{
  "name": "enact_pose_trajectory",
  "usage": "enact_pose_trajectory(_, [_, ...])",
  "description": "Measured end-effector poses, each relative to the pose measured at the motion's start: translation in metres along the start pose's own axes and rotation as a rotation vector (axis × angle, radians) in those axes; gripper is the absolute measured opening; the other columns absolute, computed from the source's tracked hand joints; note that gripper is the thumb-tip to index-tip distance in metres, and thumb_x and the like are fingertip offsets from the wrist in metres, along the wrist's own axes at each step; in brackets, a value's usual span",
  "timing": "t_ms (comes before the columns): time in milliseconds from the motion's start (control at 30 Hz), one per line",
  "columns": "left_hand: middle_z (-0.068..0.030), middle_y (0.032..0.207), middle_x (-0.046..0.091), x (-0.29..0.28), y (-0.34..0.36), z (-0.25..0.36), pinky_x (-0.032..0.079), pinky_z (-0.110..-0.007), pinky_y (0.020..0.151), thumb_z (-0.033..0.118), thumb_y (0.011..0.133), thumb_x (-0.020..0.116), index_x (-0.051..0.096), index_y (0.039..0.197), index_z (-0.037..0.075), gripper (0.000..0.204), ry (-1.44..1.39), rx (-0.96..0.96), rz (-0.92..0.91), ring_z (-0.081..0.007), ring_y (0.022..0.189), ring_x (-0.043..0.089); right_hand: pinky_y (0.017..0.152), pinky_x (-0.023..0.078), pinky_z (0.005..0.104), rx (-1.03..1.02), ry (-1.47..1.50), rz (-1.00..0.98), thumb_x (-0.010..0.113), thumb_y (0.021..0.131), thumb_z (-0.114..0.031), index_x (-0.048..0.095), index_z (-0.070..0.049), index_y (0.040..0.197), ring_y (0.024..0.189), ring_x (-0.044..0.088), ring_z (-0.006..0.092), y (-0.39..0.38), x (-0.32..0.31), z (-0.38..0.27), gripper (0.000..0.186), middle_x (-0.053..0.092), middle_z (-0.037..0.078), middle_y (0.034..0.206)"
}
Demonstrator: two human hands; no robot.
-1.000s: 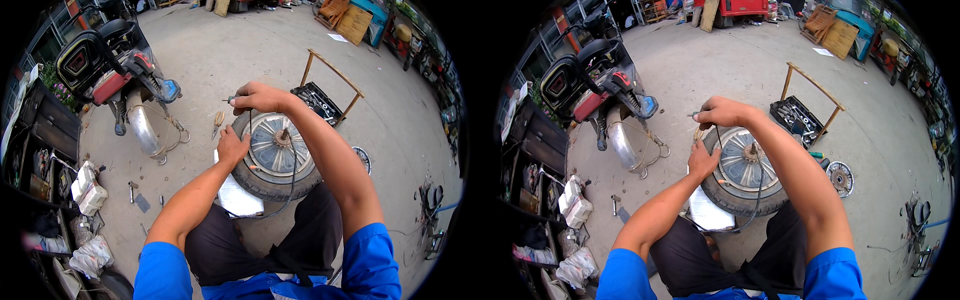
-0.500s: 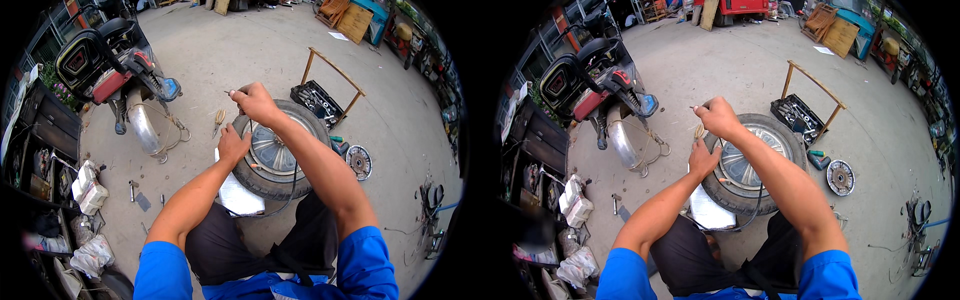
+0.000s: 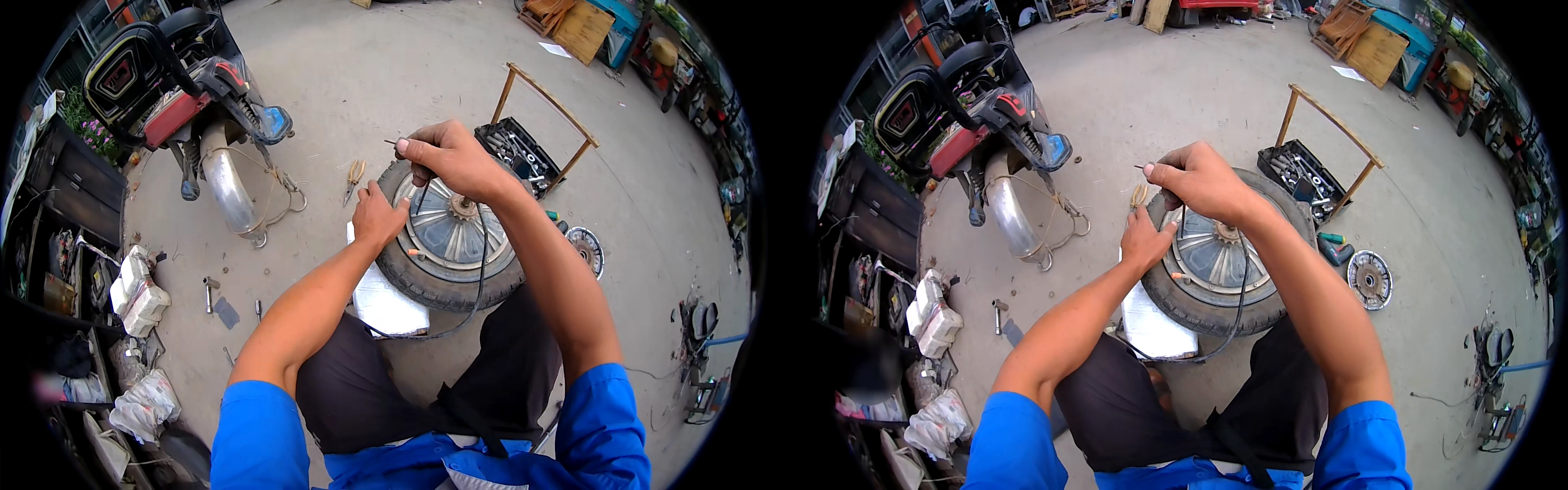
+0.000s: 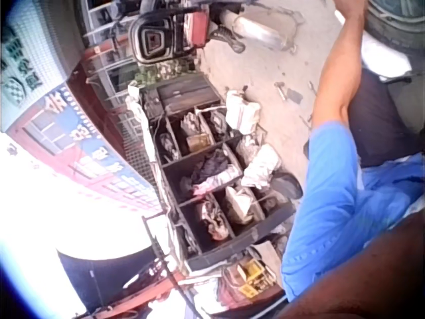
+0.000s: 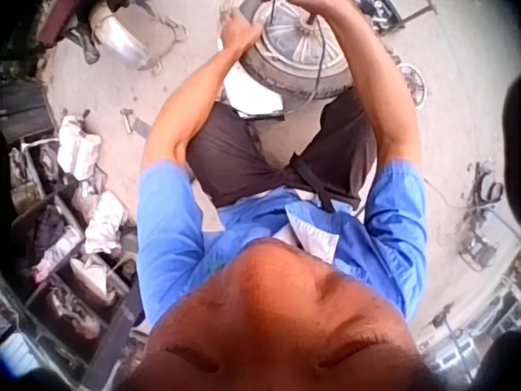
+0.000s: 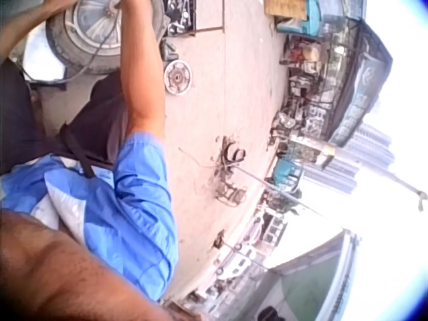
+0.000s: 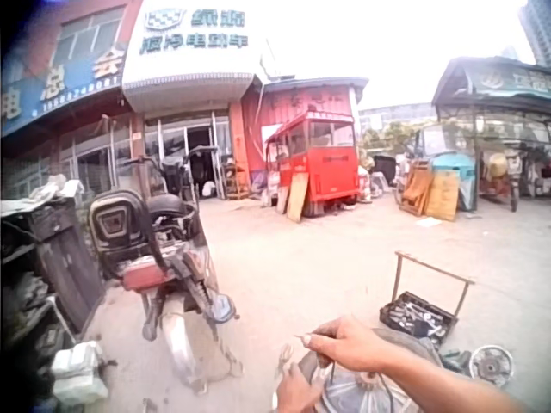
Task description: The person uses a screwdriver to pry the tire bead away from the rim of a motorcycle wheel. They work around the circumference of the tire, eventually flipping the wheel over to reveal the internal stator and copper windings.
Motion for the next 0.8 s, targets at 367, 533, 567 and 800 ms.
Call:
enact_pose_trajectory(367, [-0.027, 0.138, 0.047, -0.003, -0.002, 0.004, 0.047, -0.05, 0.102, 0.043, 0.087, 0.067, 0.034, 0.143, -0.003, 0.08, 0.03, -0.035, -0.024, -0.0438, 0.122, 0.056, 0.059, 0.048, 0.0277, 0.035, 0.045, -0.051, 0.065, 0.099, -0.028, 0.07, 0.009, 0.094, 0.062, 0.059, 0.0113, -0.019, 0.016, 0.013, 0.037, 0.061, 0.004, 0.066])
enact_pose_trajectory(533, [-0.0268, 0.139, 0.046, -0.003, -0.002, 0.003, 0.047, -0.05, 0.102, 0.044, 0.087, 0.067, 0.034, 0.143, -0.004, 0.081, 0.034, -0.027, -0.021, -0.0433, 0.123, 0.056, 0.06, 0.049, 0.0276, 0.042, 0.048, -0.066, 0.065, 0.099, -0.027, 0.069, 0.01, 0.097, 0.062, 0.059, 0.0115, -0.018, 0.018, 0.016, 0.037, 0.061, 0.004, 0.067])
enact_pose_trajectory(567, [-0.0268, 0.139, 0.046, -0.003, -0.002, 0.003, 0.047, -0.05, 0.101, 0.044, 0.087, 0.067, 0.034, 0.144, -0.004, 0.081, 0.036, -0.032, -0.027, -0.0433, 0.123, 0.056, 0.06, 0.049, 0.0277, 0.043, 0.047, -0.064, 0.065, 0.099, -0.028, 0.069, 0.01, 0.097, 0.062, 0.059, 0.0116, -0.018, 0.017, 0.017, 0.037, 0.061, 0.004, 0.067])
enact_pose_trajectory(800, [-0.0269, 0.138, 0.047, -0.001, 0.0, 0.002, 0.047, -0.05, 0.101, 0.043, 0.087, 0.067, 0.034, 0.143, -0.004, 0.08, 0.025, -0.026, -0.009, -0.0433, 0.122, 0.056, 0.061, 0.05, 0.0279, 0.041, 0.069, -0.086, 0.064, 0.1, -0.03, 0.07, 0.009, 0.1, 0.062, 0.06, 0.0121, -0.017, 0.012, 0.021, 0.04, 0.061, 0.004, 0.066])
Point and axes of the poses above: each hand's wrist, its own y-axis towards the middle knuckle, its own x-axis out of the palm, z = x × y, the point moved 9 cm from there along y, towards the middle knuckle
